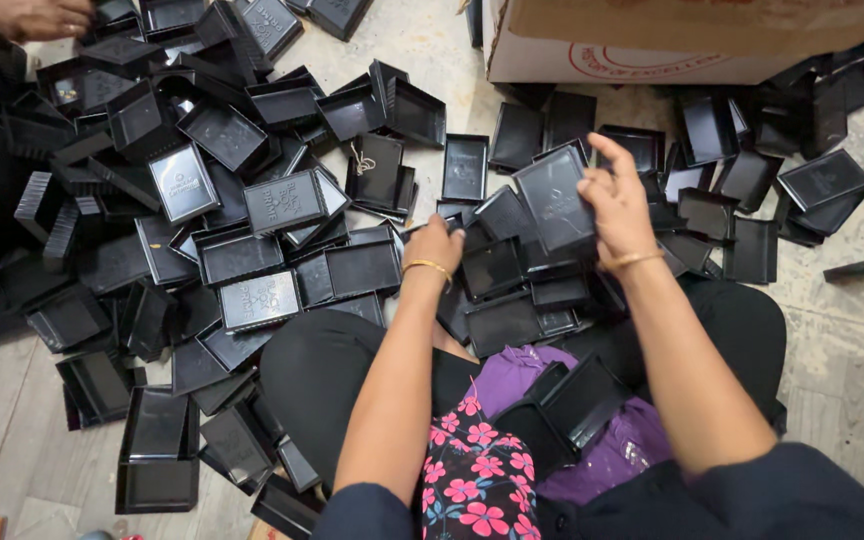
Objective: The person sits on the floor among a large spread of black plastic boxes, picks them up one at a time, fits each lid onto a base, and places the assembled boxes into a cardboard box beside them.
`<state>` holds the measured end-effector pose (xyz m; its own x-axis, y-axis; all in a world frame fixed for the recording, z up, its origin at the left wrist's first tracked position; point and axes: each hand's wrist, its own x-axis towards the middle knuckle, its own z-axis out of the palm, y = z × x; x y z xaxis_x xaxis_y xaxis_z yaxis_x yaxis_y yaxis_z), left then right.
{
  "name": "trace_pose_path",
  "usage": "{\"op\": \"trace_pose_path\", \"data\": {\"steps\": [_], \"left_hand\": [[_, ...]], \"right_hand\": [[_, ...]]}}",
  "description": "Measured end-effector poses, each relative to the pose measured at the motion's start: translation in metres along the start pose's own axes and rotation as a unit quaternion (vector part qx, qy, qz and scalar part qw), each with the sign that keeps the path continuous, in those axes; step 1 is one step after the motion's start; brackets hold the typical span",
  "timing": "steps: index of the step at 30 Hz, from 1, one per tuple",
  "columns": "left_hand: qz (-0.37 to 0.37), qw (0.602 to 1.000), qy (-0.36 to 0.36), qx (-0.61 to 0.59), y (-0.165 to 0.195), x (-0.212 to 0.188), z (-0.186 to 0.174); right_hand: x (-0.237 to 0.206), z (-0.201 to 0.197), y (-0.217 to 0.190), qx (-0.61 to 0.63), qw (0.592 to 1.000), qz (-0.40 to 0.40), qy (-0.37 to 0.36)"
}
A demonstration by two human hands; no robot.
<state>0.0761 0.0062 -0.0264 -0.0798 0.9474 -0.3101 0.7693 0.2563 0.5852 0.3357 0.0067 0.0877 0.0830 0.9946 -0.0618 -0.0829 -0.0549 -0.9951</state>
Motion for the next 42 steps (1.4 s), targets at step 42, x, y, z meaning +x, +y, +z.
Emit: {"op": "trace_pose_path", "data": {"steps": [42], "left_hand": [[0.035,0.957,0.01,-0.289,0.028,-0.03,-0.016]], "right_hand": [[-0.042,0.038,0.046,-0.185,0.977,-0.103,0.011]]}}
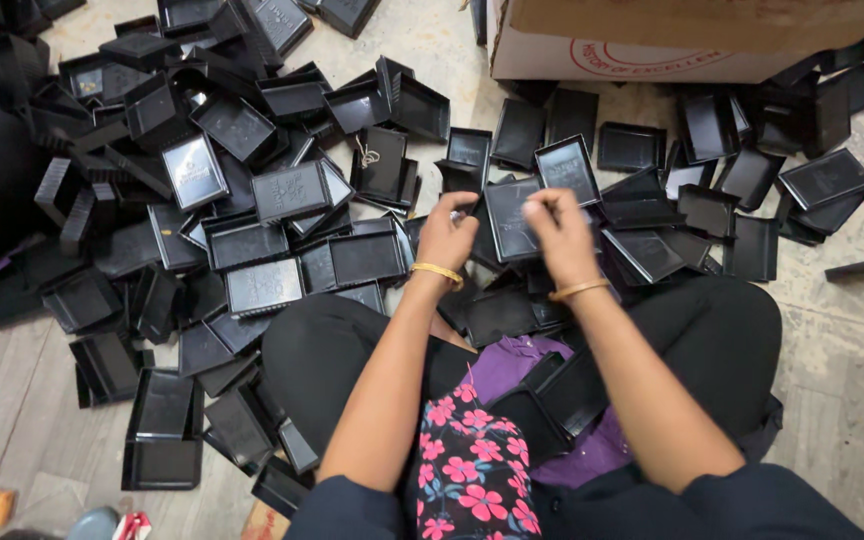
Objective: The person sits on the floor among a large spread of black plastic boxes, picks them up one at a time, fits each lid onto a base, and places the assembled boxes into a cardboard box beside them.
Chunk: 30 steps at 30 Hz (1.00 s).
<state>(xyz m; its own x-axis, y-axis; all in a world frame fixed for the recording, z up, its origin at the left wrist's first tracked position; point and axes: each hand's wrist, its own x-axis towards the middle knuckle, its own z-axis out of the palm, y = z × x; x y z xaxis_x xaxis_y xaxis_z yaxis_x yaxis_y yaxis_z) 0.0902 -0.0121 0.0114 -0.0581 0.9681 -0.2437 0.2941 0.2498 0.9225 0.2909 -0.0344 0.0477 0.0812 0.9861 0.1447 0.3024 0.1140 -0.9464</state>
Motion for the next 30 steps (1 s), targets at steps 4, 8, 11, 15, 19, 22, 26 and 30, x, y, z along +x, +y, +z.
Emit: {"op": "trace_pose_path", "data": {"steps": [4,8,11,15,19,22,26,30], "left_hand": [[-0.092,0.972,-0.081,-0.198,0.007,-0.019,-0.003],[0.107,0.986,-0.062,0.114,0.025,-0.039,-0.009],[0.299,0.861,0.1,0.399,0.046,-0.051,-0.017],[0.404,0.737,0.194,0.506,0.068,-0.069,-0.045],[0.329,0.867,0.212,0.307,0.107,-0.096,-0.094],[0.289,0.848,0.42,0.144,0.166,-0.128,-0.157],[0.478,0.591,0.643,0.093,0.234,-0.177,-0.253],[0.491,0.643,0.579,0.101,0.227,-0.169,-0.234]], "right_hand": [[-0.023,0.005,-0.011,-0.144,0.974,0.145,-0.094],[-0.026,-0.008,-0.021,-0.197,0.969,0.098,-0.109],[-0.017,-0.024,-0.021,-0.102,0.994,0.019,-0.042],[-0.004,-0.053,-0.016,0.27,0.943,0.196,-0.025],[-0.006,-0.076,-0.013,0.416,0.897,0.143,-0.043],[-0.011,-0.091,-0.019,0.479,0.853,0.192,-0.077],[-0.013,-0.098,-0.045,0.526,0.826,0.179,-0.098],[-0.021,-0.088,-0.083,0.517,0.831,0.159,-0.126]]}}
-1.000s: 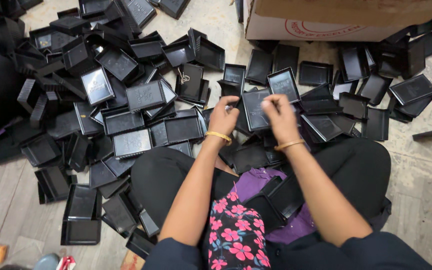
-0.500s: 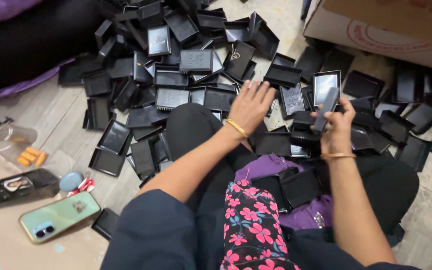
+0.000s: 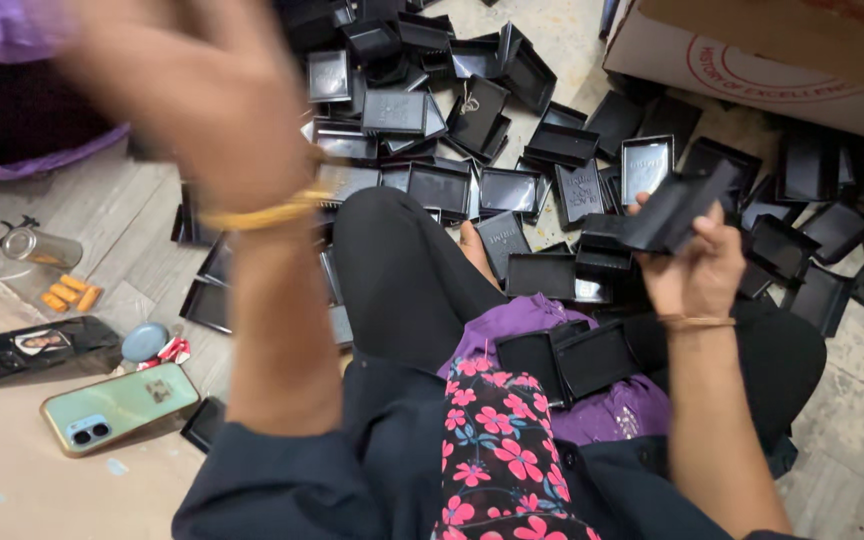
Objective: The person sits on the floor among a large spread of black plastic boxes, picks them up one at a time, fits each lid onto a base, and places the assembled boxes into a cardboard box beside them.
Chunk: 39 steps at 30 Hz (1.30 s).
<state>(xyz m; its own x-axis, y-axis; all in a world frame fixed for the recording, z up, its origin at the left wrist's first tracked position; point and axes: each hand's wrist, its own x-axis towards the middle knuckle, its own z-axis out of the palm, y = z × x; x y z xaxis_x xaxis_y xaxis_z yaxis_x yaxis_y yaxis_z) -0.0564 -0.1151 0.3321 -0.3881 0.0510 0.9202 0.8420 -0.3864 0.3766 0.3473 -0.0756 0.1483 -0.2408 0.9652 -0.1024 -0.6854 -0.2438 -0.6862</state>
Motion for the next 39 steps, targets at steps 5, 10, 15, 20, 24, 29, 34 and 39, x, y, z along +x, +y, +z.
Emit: {"op": "trace_pose_path", "data": {"steps": [5,10,15,20,24,29,34,39], "left_hand": [[-0.4,0.836,-0.326,-0.185,0.042,-0.179,0.05],[-0.739,0.484,-0.257,-0.391,0.049,-0.291,0.061],[-0.716,0.559,-0.268,-0.323,0.031,-0.318,0.083],[-0.601,0.648,-0.317,-0.346,0.026,-0.311,0.1],[-0.62,0.626,-0.316,-0.352,0.036,-0.298,0.105],[-0.594,0.629,-0.3,-0.402,0.051,-0.286,0.1],[-0.652,0.527,-0.29,-0.462,0.051,-0.277,0.093],[-0.618,0.591,-0.325,-0.404,0.055,-0.285,0.097]], "right_hand": [[-0.004,0.04,0.028,-0.241,0.969,-0.049,-0.005],[0.005,0.041,0.063,-0.49,0.87,-0.039,-0.038],[0.006,0.032,0.076,-0.564,0.825,-0.028,0.016],[0.012,0.038,0.064,-0.501,0.863,-0.066,0.016],[0.011,0.046,0.048,-0.555,0.828,-0.079,0.032],[0.0,0.056,0.046,-0.469,0.881,-0.056,0.019],[-0.007,0.052,0.044,-0.393,0.919,-0.034,-0.015],[-0.009,0.042,0.05,-0.41,0.912,-0.034,-0.008]]}}
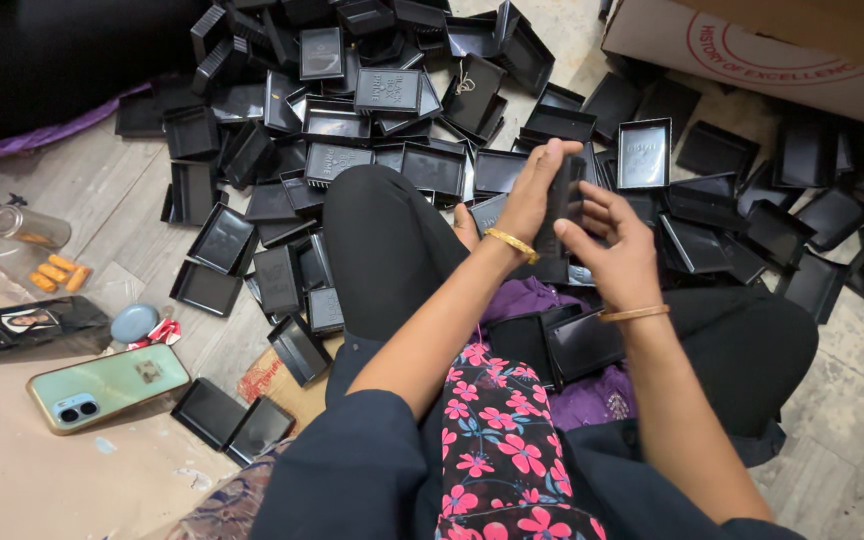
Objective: The person sits on the floor among a large spread of black plastic boxes, picks them up one at a time, fits each lid onto a base, and places the assembled boxes into a cardboard box beside them.
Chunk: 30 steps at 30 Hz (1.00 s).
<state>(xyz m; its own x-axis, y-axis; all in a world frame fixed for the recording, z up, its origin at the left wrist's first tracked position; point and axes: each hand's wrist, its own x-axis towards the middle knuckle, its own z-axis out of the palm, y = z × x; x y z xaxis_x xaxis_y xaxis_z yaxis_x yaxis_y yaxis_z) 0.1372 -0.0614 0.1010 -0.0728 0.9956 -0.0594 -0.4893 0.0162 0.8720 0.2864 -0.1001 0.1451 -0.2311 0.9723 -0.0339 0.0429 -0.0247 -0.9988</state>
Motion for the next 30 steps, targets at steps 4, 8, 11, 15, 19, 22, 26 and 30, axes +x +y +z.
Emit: {"op": "trace_pose_path", "data": {"steps": [4,8,11,15,19,22,26,30], "left_hand": [[0.043,0.996,-0.008,0.082,-0.001,0.002,-0.005],[0.164,0.889,0.114,0.413,0.018,0.004,-0.024],[0.201,0.864,0.208,0.412,0.034,0.003,-0.029],[0.179,0.869,0.232,0.399,0.044,0.004,-0.027],[0.19,0.884,0.205,0.374,0.04,0.016,-0.043],[0.155,0.906,0.179,0.35,0.029,0.027,-0.074],[0.033,0.764,0.089,0.638,0.0,0.038,-0.108],[-0.082,0.642,0.005,0.762,-0.036,0.042,-0.099]], "right_hand": [[0.001,-0.008,0.0,0.152,0.976,0.154,-0.032],[-0.001,-0.011,-0.01,0.273,0.937,0.197,-0.09],[-0.009,0.009,-0.01,0.152,0.982,0.097,-0.049],[-0.009,0.03,-0.014,0.018,1.0,-0.019,-0.012],[0.026,-0.001,-0.042,-0.121,0.99,-0.003,-0.078],[0.069,-0.049,-0.071,0.004,0.99,-0.141,0.025],[0.08,-0.099,-0.076,0.267,0.955,-0.127,-0.007],[0.063,-0.067,-0.018,-0.184,0.959,-0.216,-0.003]]}}
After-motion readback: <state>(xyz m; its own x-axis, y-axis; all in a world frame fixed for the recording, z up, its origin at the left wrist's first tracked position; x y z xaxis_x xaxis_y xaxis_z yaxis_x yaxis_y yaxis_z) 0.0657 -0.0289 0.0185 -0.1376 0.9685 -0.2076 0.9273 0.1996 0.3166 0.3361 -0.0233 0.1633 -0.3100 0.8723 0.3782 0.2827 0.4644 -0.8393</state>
